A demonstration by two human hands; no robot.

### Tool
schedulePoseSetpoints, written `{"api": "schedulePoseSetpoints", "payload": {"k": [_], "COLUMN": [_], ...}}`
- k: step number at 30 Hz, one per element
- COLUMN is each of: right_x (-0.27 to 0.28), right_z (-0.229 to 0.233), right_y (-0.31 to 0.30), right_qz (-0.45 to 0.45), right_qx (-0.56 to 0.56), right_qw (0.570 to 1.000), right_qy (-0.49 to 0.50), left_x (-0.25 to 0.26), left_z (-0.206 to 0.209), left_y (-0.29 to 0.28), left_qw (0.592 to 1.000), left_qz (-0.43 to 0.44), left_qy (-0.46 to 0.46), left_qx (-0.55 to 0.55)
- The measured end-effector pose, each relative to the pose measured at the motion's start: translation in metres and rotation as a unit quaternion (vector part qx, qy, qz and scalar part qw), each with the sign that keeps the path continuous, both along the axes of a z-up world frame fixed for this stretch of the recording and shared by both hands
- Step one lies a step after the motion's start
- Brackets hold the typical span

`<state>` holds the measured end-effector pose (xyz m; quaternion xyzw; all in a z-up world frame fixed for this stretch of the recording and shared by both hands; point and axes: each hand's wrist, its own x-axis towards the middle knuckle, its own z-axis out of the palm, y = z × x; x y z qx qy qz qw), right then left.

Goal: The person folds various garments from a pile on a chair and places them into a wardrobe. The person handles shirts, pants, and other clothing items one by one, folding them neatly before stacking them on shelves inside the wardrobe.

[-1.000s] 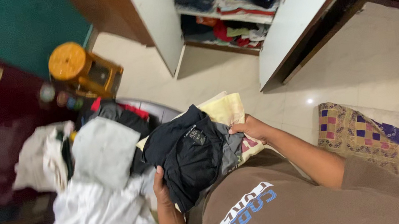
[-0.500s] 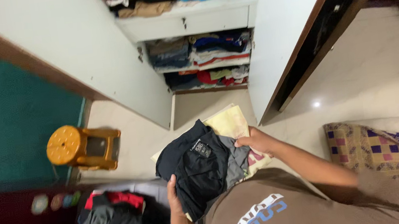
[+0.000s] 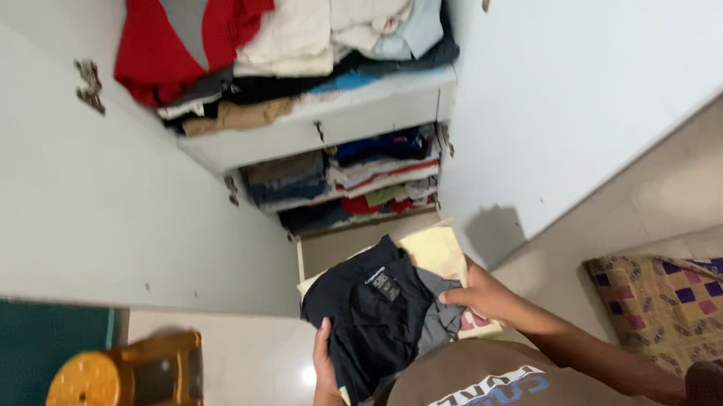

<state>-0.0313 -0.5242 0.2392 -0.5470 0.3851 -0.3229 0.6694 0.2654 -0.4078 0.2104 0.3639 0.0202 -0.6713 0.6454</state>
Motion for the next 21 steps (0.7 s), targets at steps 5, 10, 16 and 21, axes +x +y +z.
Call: {"api": "schedulePoseSetpoints", "payload": {"k": [5, 10, 16, 21], "right_x": [0.038, 0.072, 0.088, 0.080], "right_z": [0.049, 0.114, 0.163, 0.195], "right_y": [-0.082, -0.148, -0.221, -0.348], "right_qz": [-0.120, -0.191, -0.240, -0.305], "right_qx": [0.125, 0.023, -0.038, -0.220], "right_qw": [0.969, 0.979, 0.969, 0.916], "right_qy": [0.178, 0.067, 0.043, 0.140], "left_x": [0.054, 0.096, 0.099, 0.091], "left_z": [0.029, 0.080, 0.149, 0.206], "left_y": [-0.113, -0.190, -0.300, -0.437], "left_qw": [0.999, 0.993, 0.969, 0.953], "left_qz": [-0.031, -0.104, -0.111, -0.111], "left_qy": [-0.006, 0.013, -0.206, -0.274], "left_qx": [-0.033, -0.061, -0.076, -0.058]}}
